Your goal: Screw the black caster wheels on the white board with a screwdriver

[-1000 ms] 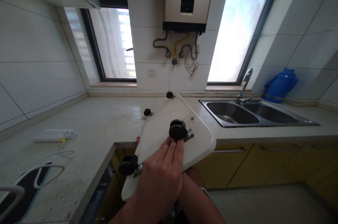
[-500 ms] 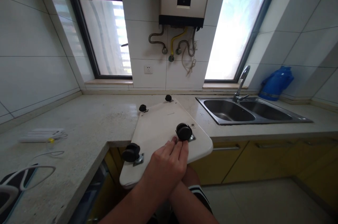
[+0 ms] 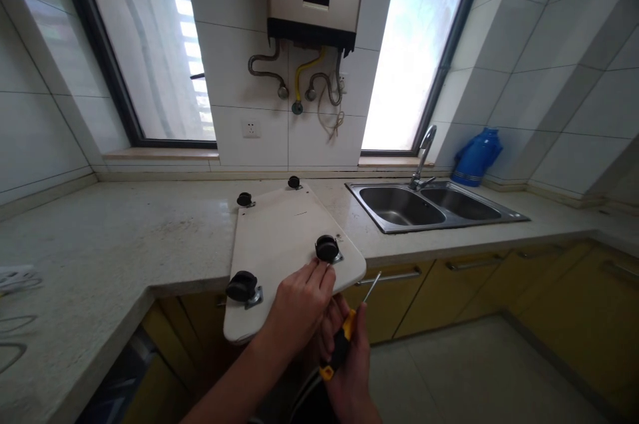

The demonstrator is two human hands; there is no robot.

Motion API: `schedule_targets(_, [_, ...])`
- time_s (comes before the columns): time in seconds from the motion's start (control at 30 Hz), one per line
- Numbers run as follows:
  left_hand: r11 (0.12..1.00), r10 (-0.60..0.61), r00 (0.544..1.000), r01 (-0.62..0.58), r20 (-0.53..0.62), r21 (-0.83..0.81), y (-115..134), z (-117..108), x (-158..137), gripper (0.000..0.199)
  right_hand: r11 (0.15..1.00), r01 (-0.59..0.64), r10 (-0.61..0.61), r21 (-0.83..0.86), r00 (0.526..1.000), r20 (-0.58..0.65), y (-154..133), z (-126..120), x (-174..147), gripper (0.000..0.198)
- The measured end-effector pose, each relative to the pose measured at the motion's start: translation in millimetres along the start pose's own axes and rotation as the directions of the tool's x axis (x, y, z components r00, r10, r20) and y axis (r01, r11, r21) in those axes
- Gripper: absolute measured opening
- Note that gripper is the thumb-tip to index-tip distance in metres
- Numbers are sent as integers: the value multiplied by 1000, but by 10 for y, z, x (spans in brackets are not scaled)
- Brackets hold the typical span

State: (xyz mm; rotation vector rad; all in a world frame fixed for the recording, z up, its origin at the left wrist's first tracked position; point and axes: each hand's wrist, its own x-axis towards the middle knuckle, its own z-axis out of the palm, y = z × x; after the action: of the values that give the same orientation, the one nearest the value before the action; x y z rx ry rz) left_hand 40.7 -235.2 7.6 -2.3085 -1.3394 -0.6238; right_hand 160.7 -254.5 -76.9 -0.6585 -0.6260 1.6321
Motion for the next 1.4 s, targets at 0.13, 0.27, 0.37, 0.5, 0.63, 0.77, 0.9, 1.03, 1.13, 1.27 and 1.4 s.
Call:
schedule_targets(0.13, [1000,-14,995,15,-99,18,16,300,-13,39,990,-18,-6,-140,985,-171,-177,-38,127,92])
schedule_targets(0.27, [1000,-4,990,8,-143,30,22,436,9,37,956,-1,-78,-295,964,-254,-210,11,269,92])
schedule_targets(0.37, [1000,-2,990,3,-143,8,18,368,22,36,912,22,-145,-409,951,-272,-259,9,384,89])
schedule_targets(0.5, [994,-34,983,14,-181,-106,-41,90,-72,27,836,-13,-190,-549,931,-311,-446,-37,607,57])
schedule_targets(0.63, [963,-173,945,103,-279,-248,-380,-154,-273,22,709,-113,-197,-697,916,-348,-807,-81,916,47])
schedule_targets(0.77, [756,-559,818,435,-135,-490,-1149,-137,-342,32,549,-184,-183,-815,925,-332,-1236,-87,1246,43])
schedule_targets(0.9, [544,-767,640,690,52,-477,-2070,83,-157,53,423,-224,-178,-878,929,-323,-1537,-43,1535,43])
schedule_targets(1.03, [511,-816,575,765,58,-392,-2743,326,143,79,382,-227,-191,-896,929,-317,-1664,-26,1745,43])
schedule_targets(1.13, [521,-806,584,777,96,-354,-3035,484,310,77,408,-201,-208,-891,930,-305,-1700,-54,1855,43])
schedule_targets(1.27, [562,-758,628,766,178,-312,-3227,631,374,50,452,-167,-193,-876,941,-279,-1725,-117,1927,42])
schedule_targets(1.4, [605,-734,645,763,213,-228,-3300,640,242,42,508,-127,-217,-852,938,-269,-1715,-123,1974,42])
